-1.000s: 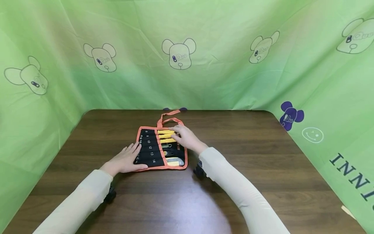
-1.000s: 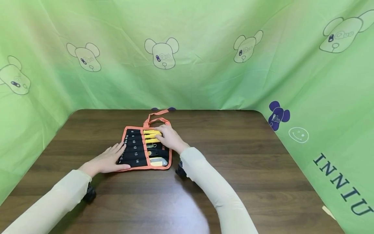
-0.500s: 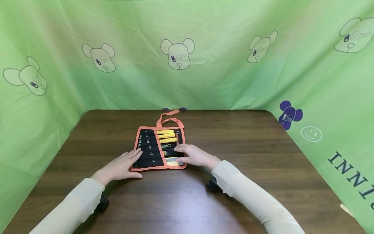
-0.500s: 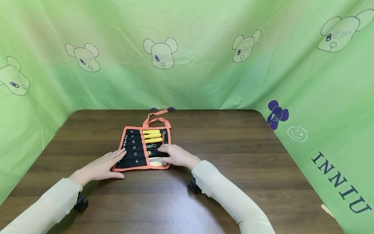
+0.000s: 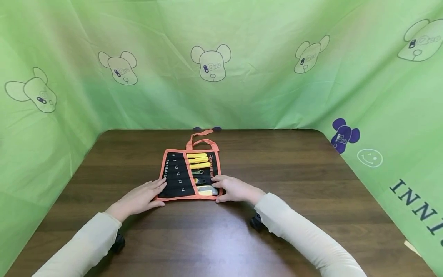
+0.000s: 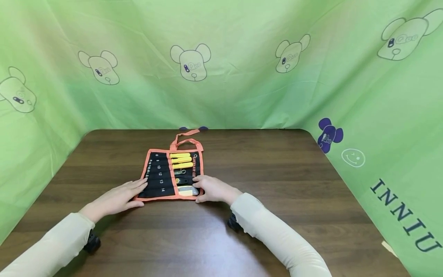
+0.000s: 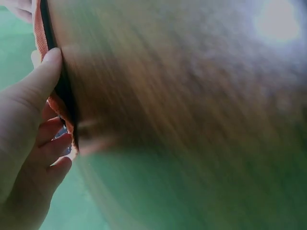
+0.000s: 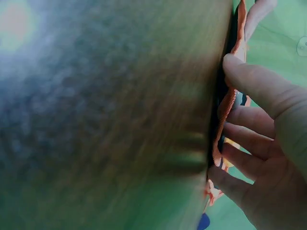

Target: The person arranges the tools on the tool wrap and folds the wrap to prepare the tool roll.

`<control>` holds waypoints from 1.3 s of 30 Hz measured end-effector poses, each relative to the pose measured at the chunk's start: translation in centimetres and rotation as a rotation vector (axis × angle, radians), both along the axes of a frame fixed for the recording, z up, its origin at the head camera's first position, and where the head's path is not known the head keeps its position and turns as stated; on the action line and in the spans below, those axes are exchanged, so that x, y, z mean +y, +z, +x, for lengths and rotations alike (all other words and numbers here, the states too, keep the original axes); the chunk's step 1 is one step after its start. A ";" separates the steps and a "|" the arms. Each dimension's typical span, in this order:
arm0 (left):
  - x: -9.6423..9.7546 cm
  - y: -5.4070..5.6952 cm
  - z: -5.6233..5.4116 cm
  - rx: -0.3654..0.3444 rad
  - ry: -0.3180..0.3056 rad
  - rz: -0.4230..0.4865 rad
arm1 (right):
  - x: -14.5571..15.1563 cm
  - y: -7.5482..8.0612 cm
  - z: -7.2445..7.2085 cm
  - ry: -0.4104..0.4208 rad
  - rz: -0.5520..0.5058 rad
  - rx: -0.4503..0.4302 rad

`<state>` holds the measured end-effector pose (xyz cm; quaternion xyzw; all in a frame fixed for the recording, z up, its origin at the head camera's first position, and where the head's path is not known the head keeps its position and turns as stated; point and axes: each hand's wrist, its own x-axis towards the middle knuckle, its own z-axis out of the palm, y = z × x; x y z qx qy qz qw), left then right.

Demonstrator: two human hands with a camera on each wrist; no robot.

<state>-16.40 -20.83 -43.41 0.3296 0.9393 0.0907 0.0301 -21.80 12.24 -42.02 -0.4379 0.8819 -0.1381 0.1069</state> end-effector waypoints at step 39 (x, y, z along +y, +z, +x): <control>-0.6 2.1 -4.0 -0.050 0.191 0.384 | 0.3 1.0 -2.6 -0.358 -0.530 -0.286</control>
